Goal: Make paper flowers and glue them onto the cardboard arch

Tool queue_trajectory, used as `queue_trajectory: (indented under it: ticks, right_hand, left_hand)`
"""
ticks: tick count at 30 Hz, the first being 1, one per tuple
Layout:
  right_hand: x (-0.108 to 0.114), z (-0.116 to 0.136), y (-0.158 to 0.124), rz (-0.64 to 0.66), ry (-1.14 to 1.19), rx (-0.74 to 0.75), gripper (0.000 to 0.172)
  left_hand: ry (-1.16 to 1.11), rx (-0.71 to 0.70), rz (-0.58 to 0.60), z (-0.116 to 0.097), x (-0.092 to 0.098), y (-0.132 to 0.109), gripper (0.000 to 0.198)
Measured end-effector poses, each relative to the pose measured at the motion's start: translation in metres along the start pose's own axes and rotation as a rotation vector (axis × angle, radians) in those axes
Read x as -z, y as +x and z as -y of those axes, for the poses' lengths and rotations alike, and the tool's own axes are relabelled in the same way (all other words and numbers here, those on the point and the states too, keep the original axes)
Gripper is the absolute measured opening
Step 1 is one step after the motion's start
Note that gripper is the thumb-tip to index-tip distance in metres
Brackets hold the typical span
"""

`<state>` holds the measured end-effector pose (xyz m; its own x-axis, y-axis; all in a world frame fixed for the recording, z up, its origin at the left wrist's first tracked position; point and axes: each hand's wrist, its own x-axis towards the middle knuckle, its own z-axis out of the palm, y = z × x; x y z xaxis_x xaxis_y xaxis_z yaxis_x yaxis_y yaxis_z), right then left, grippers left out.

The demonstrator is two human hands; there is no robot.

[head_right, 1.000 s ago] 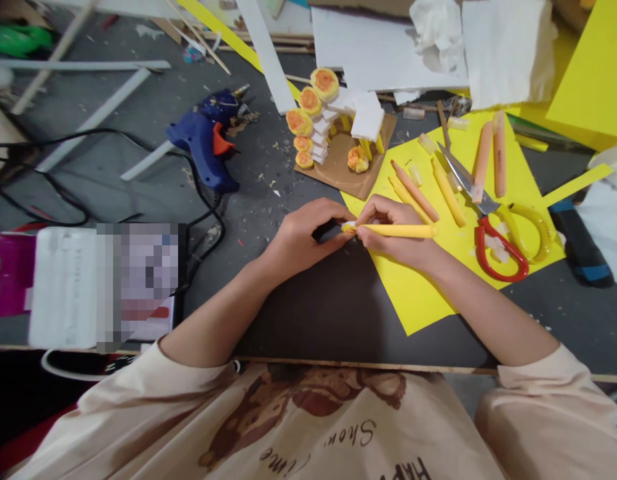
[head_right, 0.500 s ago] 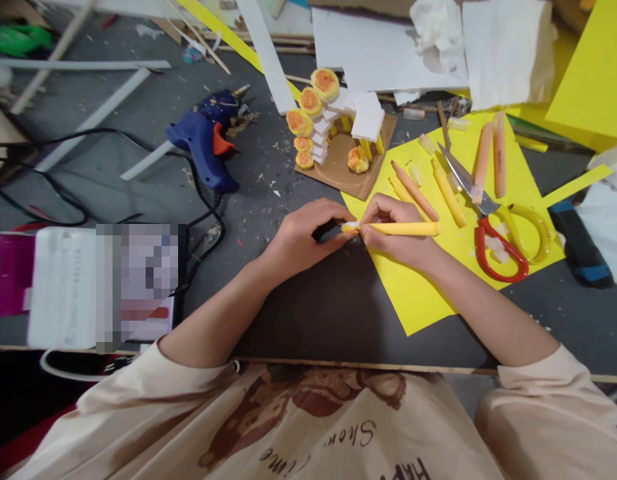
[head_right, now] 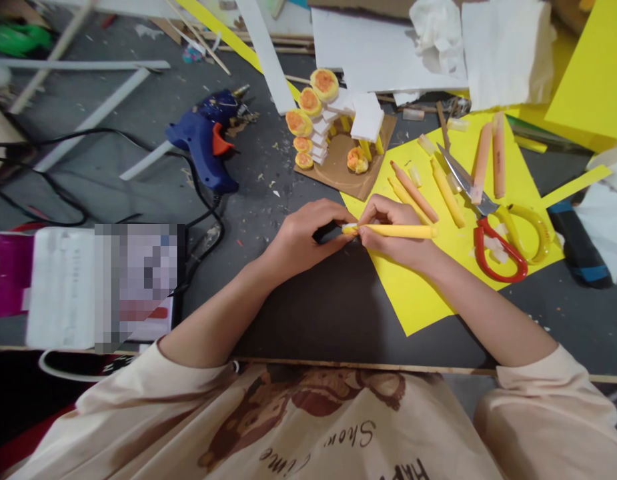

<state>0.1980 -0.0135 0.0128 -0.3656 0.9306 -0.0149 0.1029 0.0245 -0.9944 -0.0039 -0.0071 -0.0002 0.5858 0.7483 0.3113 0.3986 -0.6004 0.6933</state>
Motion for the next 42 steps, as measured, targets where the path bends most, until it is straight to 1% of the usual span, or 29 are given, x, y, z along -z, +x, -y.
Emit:
queue_trajectory:
  ticks: [4,9,13,17,24,27,34,38,42]
  right_hand:
    - [-0.0008,0.0001,-0.0001,0.007,0.022,-0.014,0.041]
    - [-0.0007,0.0005,0.0003,-0.024,0.009,-0.019,0.043]
    - [-0.0007,0.0008,0.0007,-0.014,0.002,-0.021,0.043]
    - [-0.0006,0.001,0.0009,-0.026,-0.007,-0.027,0.042]
    - [0.0006,0.0002,0.0007,-0.031,-0.015,-0.025,0.042]
    - [0.0009,0.0001,0.0009,-0.018,-0.011,-0.019,0.04]
    - [0.0004,0.0018,0.0024,-0.044,-0.041,-0.013,0.032]
    - [0.0002,0.0038,0.0033,-0.101,-0.095,-0.021,0.028]
    - [0.0009,0.0037,0.0037,-0.146,-0.062,-0.008,0.024]
  left_hand:
    - [0.01,-0.006,0.001,-0.0008,0.0002,0.0002,0.009]
    - [0.02,-0.012,0.0,-0.001,-0.0007,0.0004,0.009]
    - [0.018,-0.018,-0.007,-0.0006,-0.0011,-0.0001,0.009]
    - [0.015,0.001,0.015,-0.0008,-0.0007,-0.0002,0.009]
    - [0.016,0.006,0.018,-0.0007,-0.0005,-0.0001,0.01]
    - [0.011,0.005,0.019,-0.0014,0.0004,0.0,0.01]
    - [0.011,0.005,0.026,-0.0013,0.0007,0.0005,0.009]
    - [-0.002,-0.011,-0.003,-0.0007,0.0003,-0.0003,0.01]
    - [-0.031,0.009,-0.021,-0.0018,-0.0004,-0.0012,0.012]
